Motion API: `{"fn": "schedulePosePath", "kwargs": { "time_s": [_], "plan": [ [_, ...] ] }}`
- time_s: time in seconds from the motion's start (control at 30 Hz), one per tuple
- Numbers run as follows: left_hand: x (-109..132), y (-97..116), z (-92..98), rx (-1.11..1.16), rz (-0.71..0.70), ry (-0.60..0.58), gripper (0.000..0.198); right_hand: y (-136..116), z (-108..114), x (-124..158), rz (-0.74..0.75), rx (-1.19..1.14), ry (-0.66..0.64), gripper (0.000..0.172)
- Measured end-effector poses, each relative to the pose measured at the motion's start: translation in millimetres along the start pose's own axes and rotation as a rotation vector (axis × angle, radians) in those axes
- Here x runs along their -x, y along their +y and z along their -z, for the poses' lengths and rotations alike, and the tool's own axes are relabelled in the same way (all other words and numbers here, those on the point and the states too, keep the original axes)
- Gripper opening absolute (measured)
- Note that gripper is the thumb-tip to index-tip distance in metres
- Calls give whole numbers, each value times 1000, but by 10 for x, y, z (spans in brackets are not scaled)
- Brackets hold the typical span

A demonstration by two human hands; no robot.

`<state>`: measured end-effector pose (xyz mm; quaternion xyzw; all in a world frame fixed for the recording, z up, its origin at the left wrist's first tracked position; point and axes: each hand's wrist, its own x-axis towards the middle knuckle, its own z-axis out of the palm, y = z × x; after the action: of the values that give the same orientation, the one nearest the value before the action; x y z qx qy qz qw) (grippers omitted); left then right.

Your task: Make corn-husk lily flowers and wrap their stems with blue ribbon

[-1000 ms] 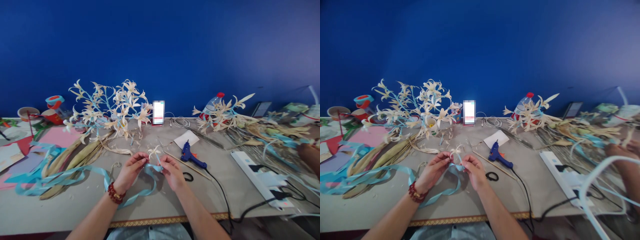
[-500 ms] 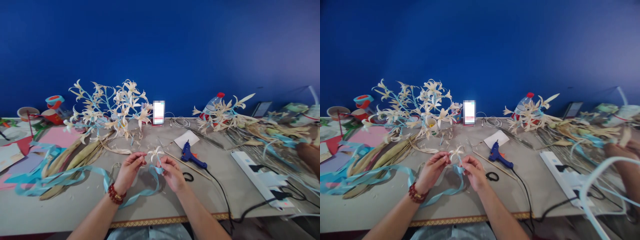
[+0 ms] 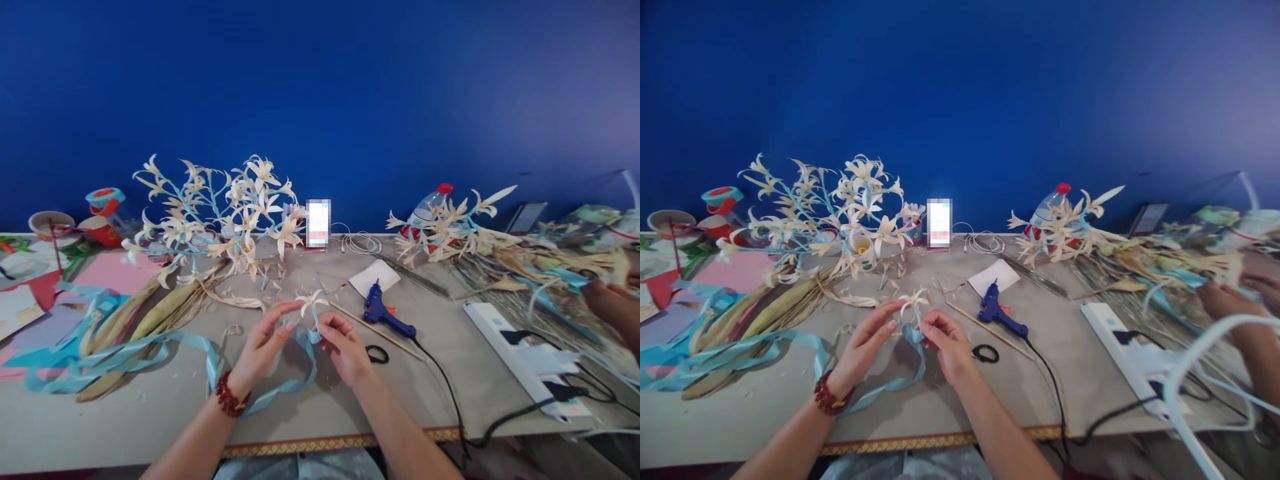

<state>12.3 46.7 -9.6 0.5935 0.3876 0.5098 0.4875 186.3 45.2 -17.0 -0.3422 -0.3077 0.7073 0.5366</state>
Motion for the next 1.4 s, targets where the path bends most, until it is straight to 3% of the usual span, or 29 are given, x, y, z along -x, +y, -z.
{"fn": "schedulePosePath", "kwargs": {
  "time_s": [0.1, 0.2, 0.4, 0.53, 0.7, 0.83, 1.03, 1.3, 1.4],
  "plan": [
    [37, 42, -38, -10, 80, -88, 22, -4, -21, 10, -21, 34, 9, 25],
    [53, 56, -82, 32, 173, -83, 18, 0, -33, 9, -24, 72, 26, 27],
    [56, 67, -115, 221, 393, -89, 26, 9, -37, -5, -22, 147, 45, 28],
    [55, 49, -100, 213, 461, -57, 30, 13, -41, -7, -36, 174, 51, 26],
    [50, -12, -86, 201, 552, -109, 34, 31, -28, -19, -41, 196, 70, 25],
    [34, -18, -84, 274, 504, -84, 28, 42, -16, -29, -30, 243, 51, 22],
    [12, 32, -75, 263, 412, -141, 20, 30, -29, -26, 14, 315, 27, 23],
    [30, 0, -122, 328, 294, 56, 16, 43, -66, 3, -17, 323, -39, 29],
    [23, -29, -129, 393, 318, 106, 14, 54, -79, 6, -17, 322, -60, 28]
  ]
}}
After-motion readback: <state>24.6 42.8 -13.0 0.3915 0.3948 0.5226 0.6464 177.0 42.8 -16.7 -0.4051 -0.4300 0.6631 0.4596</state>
